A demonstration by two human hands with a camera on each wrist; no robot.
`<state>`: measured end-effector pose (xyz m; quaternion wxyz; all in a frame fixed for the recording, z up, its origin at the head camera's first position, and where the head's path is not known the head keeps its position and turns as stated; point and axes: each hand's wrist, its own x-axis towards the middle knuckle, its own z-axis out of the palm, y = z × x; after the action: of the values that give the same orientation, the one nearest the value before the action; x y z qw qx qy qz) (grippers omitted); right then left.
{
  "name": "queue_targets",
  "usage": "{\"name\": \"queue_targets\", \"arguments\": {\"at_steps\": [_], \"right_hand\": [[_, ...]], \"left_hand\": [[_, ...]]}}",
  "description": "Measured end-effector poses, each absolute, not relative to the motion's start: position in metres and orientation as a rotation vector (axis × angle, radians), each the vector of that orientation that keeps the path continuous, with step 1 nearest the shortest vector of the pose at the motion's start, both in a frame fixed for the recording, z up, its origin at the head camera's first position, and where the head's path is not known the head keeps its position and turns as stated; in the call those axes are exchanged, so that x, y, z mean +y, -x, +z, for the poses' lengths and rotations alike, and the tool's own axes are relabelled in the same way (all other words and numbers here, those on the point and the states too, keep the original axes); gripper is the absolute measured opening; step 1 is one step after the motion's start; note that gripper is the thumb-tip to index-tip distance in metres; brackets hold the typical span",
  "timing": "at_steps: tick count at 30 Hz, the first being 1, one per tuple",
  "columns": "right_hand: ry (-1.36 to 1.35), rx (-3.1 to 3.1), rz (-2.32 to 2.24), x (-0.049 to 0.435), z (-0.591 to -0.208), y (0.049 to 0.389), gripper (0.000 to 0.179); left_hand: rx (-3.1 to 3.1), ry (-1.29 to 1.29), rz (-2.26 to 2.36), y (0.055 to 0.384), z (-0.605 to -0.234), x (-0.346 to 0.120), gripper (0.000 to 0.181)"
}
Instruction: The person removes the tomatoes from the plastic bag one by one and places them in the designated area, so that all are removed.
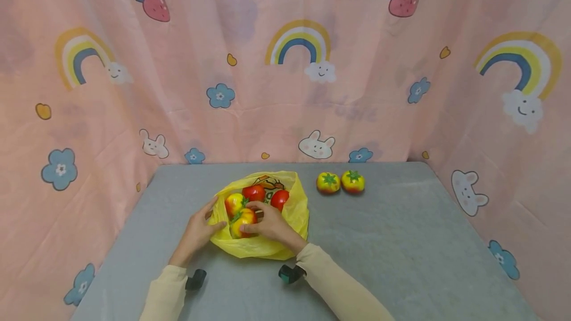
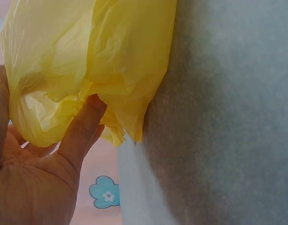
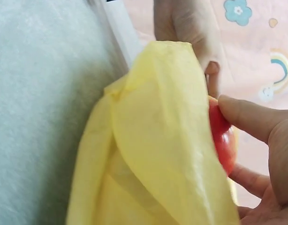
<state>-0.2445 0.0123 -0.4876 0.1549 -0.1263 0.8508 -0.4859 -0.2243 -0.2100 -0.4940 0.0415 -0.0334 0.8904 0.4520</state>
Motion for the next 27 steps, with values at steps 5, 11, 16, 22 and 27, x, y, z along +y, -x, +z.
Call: {"name": "queue_targets", "arguments": {"at_steps": [5,11,16,22,27], "right_hand": [[0.394,2.444,-1.413,0.019,-0.480,0.246,0.064],[0.434,2.437,-1.422,0.027,-0.474,0.246,0.062],[0.495,2.441,-1.439,0.033,-0.467,0.244,0.062],[0.563,2.368,-1.454,0.040,-0.461,0.242,0.067],[0.659,2.335,-1.489,0.045,-0.456,0.241,0.068]], "left_hand": [[2.735,0.102,1.369,0.224,-0.495,-0.210,0.078],[2.750,0.089,1.370,0.224,-0.496,-0.209,0.079],[2.764,0.073,1.380,0.224,-0.496,-0.209,0.079],[2.765,0.067,1.378,0.225,-0.497,-0.211,0.079],[2.763,0.064,1.379,0.225,-0.498,-0.211,0.079]]}}
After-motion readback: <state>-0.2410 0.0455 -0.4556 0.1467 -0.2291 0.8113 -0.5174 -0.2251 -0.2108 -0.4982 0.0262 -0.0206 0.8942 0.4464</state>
